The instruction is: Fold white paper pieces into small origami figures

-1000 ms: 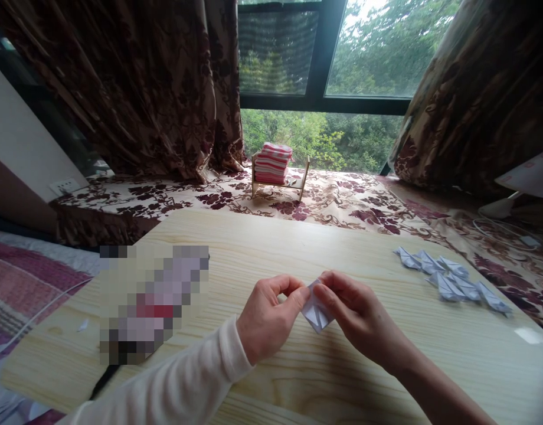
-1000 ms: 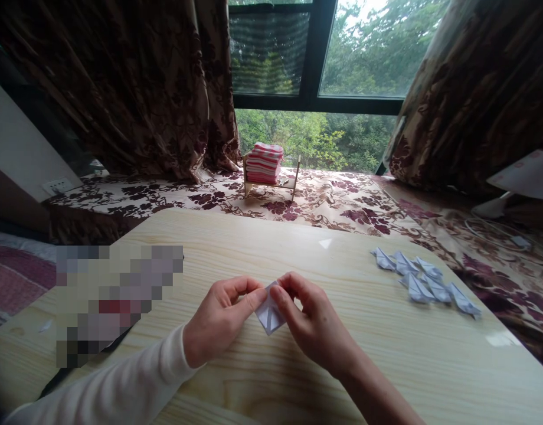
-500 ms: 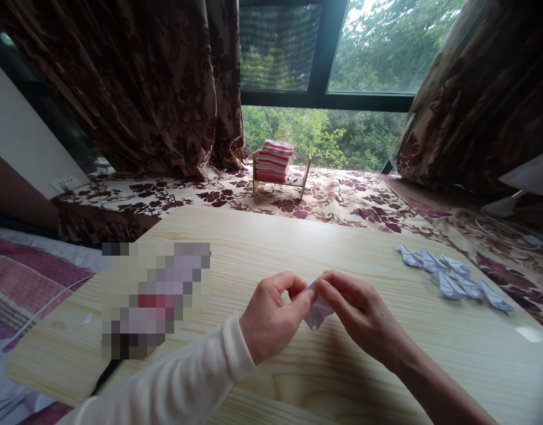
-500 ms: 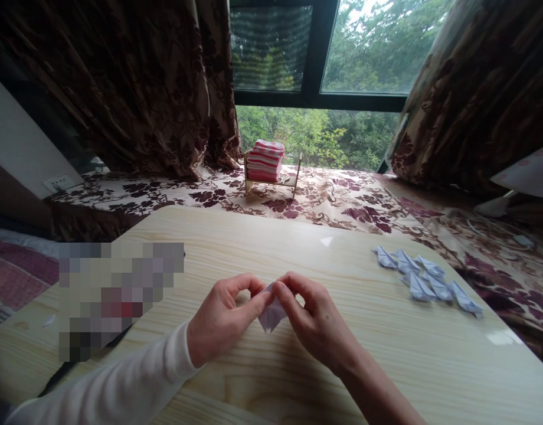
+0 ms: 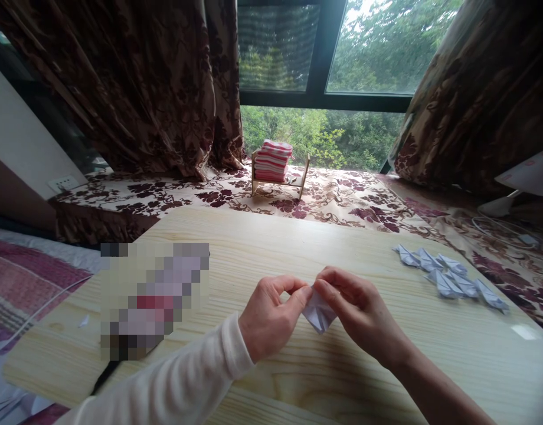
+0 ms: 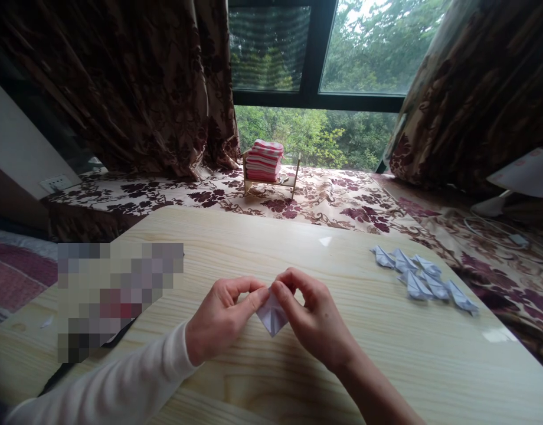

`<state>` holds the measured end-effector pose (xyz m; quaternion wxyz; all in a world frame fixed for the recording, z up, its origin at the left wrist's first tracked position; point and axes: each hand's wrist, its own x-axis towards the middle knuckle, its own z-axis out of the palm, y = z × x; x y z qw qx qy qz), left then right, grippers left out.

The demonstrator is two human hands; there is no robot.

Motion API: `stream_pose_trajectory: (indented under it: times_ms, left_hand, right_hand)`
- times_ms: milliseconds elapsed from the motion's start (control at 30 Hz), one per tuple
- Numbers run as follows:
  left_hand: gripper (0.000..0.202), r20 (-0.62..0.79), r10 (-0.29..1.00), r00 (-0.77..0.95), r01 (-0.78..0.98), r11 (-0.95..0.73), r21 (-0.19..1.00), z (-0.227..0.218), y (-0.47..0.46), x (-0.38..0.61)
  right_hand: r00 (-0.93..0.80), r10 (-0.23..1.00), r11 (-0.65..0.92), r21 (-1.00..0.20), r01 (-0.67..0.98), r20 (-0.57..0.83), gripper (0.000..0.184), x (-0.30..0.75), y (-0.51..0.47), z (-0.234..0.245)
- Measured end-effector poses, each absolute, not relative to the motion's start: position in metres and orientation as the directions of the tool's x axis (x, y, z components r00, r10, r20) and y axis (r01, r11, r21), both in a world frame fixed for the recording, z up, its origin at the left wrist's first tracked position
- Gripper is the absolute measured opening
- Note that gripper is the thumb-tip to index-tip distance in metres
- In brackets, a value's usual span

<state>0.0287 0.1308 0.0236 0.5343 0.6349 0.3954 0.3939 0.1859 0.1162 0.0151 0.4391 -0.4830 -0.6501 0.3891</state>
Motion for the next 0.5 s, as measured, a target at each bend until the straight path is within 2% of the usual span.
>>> stream_pose_trajectory:
  times_ms: [167, 333, 500]
  left_hand:
    - [0.024, 0.092, 0.948, 0.304, 0.119, -0.134, 0.984, 0.022, 0.134, 0.025]
    - [0.023, 0.115, 0.98, 0.162, 0.126, -0.136, 0.983, 0.025, 0.144, 0.019]
    - [0.018, 0.163, 0.943, 0.291, 0.099, -0.199, 0.975, 0.034, 0.15, 0.031]
  right_hand:
    - [-0.085, 0.975, 0.218, -0.955, 0.204, 0.204, 0.028, 0.187, 0.119, 0.014]
    - [0.088, 0.98, 0.169, -0.982, 0.082, 0.176, 0.029, 0.198, 0.125, 0.014]
    - [0.094, 0.98, 0.177, -0.984, 0.019, 0.178, 0.029, 0.197, 0.126, 0.013]
